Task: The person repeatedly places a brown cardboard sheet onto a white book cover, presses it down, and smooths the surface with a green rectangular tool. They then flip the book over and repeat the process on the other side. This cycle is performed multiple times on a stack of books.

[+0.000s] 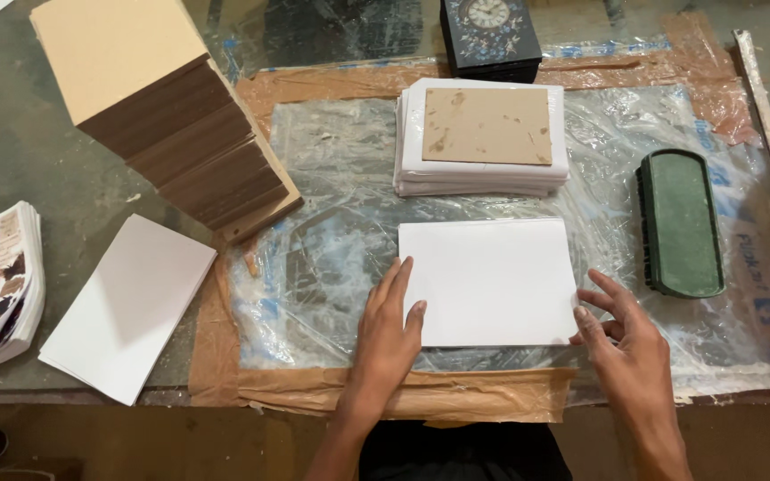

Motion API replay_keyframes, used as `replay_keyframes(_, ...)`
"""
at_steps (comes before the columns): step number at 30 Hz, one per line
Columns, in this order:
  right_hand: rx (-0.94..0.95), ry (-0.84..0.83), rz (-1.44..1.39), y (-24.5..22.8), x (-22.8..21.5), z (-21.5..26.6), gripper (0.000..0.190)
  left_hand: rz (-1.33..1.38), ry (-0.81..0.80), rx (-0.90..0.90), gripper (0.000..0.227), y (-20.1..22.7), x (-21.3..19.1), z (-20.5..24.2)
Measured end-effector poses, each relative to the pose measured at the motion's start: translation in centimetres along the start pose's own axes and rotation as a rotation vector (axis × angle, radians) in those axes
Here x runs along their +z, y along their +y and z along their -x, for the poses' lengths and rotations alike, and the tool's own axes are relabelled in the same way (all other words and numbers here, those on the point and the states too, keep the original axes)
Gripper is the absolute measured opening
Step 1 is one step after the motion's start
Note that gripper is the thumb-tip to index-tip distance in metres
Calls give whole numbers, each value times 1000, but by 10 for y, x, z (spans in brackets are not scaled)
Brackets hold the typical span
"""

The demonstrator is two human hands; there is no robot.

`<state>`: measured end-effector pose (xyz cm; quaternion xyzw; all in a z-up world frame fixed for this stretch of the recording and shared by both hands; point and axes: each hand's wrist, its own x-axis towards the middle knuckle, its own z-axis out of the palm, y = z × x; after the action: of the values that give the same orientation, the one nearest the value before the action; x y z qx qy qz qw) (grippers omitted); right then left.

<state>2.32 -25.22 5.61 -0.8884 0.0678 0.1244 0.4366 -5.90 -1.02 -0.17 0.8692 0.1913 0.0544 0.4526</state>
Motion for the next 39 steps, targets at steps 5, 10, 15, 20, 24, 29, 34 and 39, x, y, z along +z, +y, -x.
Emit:
replay_keyframes(5, -18, 8, 68, 5, 5, 3, 59, -3, 23, 54, 59, -3, -2, -4)
replay_keyframes(10, -43, 14, 79, 1, 7, 4, 58, -25, 37, 69, 58, -3, -2, -9)
replay_keyframes(15, -46, 3, 105, 1, 6, 4, 58, -70, 22, 85, 57, -4, -1, -12)
replay_keyframes(20, -404, 298, 394, 21, -10, -12, 52, -98, 64, 90, 66, 2, -3, -9)
replay_keyframes(24, -661, 663, 888, 26, -45, -73, 57, -417, 76, 207, 73, 7, -22, -18)
replay_keyframes(29, -101, 220, 1018, -3, -72, -107, 81, -745, -214, 290, 98, 17, -35, -46)
replay_keyframes(34, 127, 284, 973, 22, -101, -69, 91, -774, -316, 241, 100, 10, -35, -57)
replay_keyframes(39, 80, 365, 927, 48, -76, -81, 98, -705, -273, 271, 100, 3, -31, -57)
